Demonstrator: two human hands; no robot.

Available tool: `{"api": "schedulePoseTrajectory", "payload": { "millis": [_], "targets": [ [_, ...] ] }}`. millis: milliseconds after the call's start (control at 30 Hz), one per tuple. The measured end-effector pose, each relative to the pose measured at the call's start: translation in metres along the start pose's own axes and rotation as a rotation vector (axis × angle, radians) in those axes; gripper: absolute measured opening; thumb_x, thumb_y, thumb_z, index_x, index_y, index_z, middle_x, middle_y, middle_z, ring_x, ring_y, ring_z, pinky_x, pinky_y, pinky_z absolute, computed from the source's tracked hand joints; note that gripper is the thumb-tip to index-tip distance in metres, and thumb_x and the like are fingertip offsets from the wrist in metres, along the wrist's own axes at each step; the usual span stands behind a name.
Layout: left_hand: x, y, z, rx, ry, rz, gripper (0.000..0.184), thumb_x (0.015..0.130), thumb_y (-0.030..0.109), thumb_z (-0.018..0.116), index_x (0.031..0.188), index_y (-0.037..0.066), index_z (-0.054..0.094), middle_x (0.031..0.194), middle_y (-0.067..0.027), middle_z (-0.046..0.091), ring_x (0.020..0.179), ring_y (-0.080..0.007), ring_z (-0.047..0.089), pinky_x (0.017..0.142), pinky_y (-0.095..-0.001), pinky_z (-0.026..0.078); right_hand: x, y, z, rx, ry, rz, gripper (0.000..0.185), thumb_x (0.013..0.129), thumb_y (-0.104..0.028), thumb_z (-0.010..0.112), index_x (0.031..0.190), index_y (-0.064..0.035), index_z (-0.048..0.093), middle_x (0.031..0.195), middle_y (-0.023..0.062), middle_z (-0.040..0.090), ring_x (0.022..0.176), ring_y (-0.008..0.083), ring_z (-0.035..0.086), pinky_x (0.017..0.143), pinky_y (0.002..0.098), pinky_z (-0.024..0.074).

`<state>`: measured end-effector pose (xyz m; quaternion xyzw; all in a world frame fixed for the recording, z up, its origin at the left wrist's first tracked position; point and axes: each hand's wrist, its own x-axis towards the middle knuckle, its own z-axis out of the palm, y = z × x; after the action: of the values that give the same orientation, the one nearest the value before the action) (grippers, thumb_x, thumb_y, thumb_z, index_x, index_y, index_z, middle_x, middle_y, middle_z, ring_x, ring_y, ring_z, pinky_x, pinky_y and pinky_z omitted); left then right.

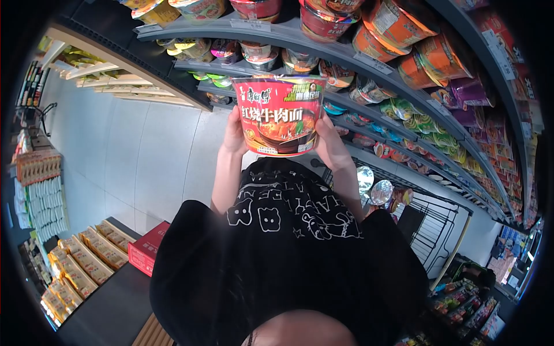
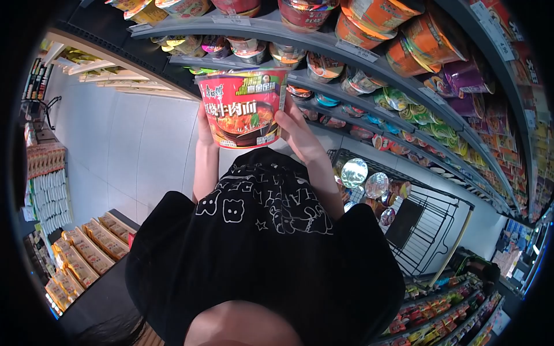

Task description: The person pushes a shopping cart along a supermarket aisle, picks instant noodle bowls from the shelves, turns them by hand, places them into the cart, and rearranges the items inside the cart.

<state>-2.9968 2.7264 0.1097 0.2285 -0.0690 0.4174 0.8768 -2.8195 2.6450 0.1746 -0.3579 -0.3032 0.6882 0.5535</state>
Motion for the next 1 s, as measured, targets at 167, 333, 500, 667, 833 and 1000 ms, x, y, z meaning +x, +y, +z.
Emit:
{"api": "schedulePoseTrajectory", "payload": {
  "millis": [167, 333, 500, 667, 833, 1000],
  "targets": [
    [0.016, 0.0, 0.017, 0.403, 0.243, 0.046, 0.047, 0.09, 0.035, 0.027, 0.125, 0.004, 0.027, 0.125, -0.0095, 0.037, 0.113, -0.0178, 0.038, 0.093, -0.0339, 0.033, 0.005, 0.002, 0.011, -0.12, 0.048, -0.15, 0.075, 0.08, -0.023, 0.054, 0.132, -0.0076, 0.001, 0.13, 0.0073, 0.024, 0.121, 0.0183, 0.024, 0.097, 0.0317, 0.0232],
    [0.028, -0.006, 0.047, 0.511, 0.426, 0.16, 0.052, 0.09, 0.04, 0.018, 0.13, 0.008, 0.019, 0.128, -0.0095, 0.032, 0.115, -0.0192, 0.036, 0.094, -0.0321, 0.031, 0.011, 0.003, 0.004, -0.475, 0.072, -0.355, 0.076, 0.079, -0.015, 0.055, 0.132, -0.006, 0.002, 0.131, 0.0115, 0.022, 0.114, 0.0176, 0.031, 0.093, 0.0302, 0.0277],
    [0.026, -0.003, 0.044, 0.342, 0.425, 0.069, 0.063, 0.085, 0.052, 0.015, 0.13, 0.009, 0.021, 0.126, -0.0107, 0.034, 0.115, -0.0227, 0.036, 0.094, -0.0366, 0.032, -0.007, -0.013, 0.016, -0.607, 0.073, -0.247, 0.079, 0.074, -0.015, 0.06, 0.133, -0.0094, 0.009, 0.13, 0.0123, 0.024, 0.101, 0.0162, 0.04, 0.075, 0.0268, 0.0409],
    [0.028, -0.005, 0.047, 0.273, 0.359, 0.12, 0.063, 0.085, 0.051, 0.018, 0.128, 0.006, 0.023, 0.127, -0.0093, 0.034, 0.115, -0.0227, 0.036, 0.095, -0.037, 0.031, -0.012, -0.013, 0.016, -0.68, 0.085, -0.286, 0.078, 0.07, -0.015, 0.064, 0.132, -0.0095, 0.016, 0.126, 0.0103, 0.03, 0.099, 0.0168, 0.042, 0.075, 0.0276, 0.0413],
    [0.028, -0.013, 0.036, 0.117, 0.232, 0.184, 0.064, 0.084, 0.052, 0.022, 0.129, 0.007, 0.022, 0.129, -0.0061, 0.032, 0.117, -0.023, 0.032, 0.096, -0.0375, 0.029, -0.012, -0.017, 0.013, -0.697, 0.009, -0.464, 0.071, 0.067, -0.011, 0.065, 0.128, -0.0078, 0.028, 0.124, 0.0093, 0.032, 0.11, 0.0189, 0.036, 0.09, 0.0321, 0.0312],
    [0.028, -0.015, 0.035, 0.107, 0.251, 0.202, 0.065, 0.084, 0.053, 0.022, 0.129, 0.007, 0.022, 0.129, -0.0065, 0.032, 0.117, -0.0227, 0.032, 0.096, -0.037, 0.029, -0.015, -0.019, 0.014, -0.714, 0.006, -0.459, 0.069, 0.067, -0.011, 0.065, 0.126, -0.0075, 0.03, 0.124, 0.0091, 0.032, 0.114, 0.0183, 0.032, 0.093, 0.0322, 0.029]
  ]
}}
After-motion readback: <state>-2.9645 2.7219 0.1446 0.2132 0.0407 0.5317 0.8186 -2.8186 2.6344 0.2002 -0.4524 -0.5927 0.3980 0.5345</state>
